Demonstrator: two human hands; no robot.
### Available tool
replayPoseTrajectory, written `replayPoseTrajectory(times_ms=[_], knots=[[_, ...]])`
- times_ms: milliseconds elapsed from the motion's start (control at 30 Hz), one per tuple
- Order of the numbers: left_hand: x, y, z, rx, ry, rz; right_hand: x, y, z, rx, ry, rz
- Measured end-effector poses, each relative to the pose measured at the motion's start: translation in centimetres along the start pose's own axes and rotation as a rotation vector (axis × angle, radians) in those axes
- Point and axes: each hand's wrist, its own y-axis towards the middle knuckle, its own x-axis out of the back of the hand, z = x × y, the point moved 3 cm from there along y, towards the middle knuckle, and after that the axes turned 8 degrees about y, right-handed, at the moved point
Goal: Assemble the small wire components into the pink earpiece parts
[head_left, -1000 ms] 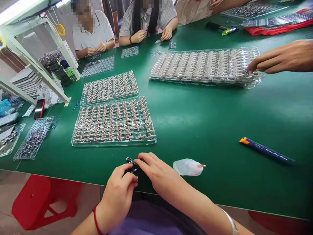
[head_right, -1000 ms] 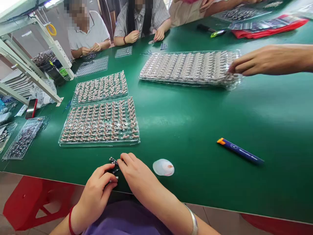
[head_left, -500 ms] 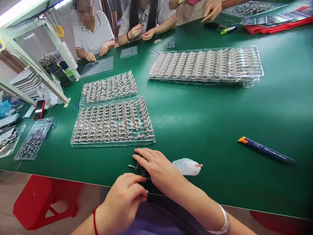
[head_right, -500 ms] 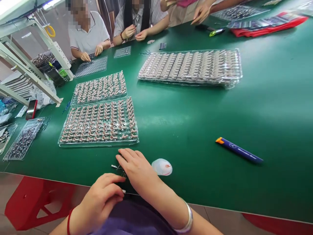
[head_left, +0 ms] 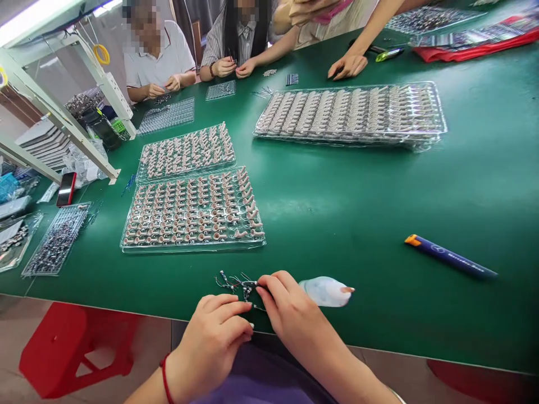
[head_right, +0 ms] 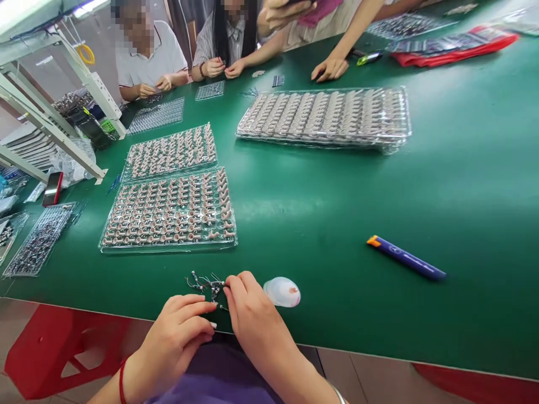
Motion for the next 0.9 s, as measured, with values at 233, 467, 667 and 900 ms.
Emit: replayPoseTrajectory(times_ms=[233,467,667,900], knots=[[0.5,-0.2,1.9,0.179,-0.036,-0.168,0.3,0.4,-0.1,0.014,0.025,-0.087],[0.2,1.0,1.8,0.434,-0.414,-0.166,1.5,1.0,0.7,0.066,0.115,-0.189],[-0.6,2.1,1.8,0.443,-0.467,-0.22,2.0,1.1,1.3,0.067,0.112,-0.165],[-1.0,2.6,1.1,0.265,-0.268,-0.215,3.0,0.7,2.5,0.102,0.026,-0.16]])
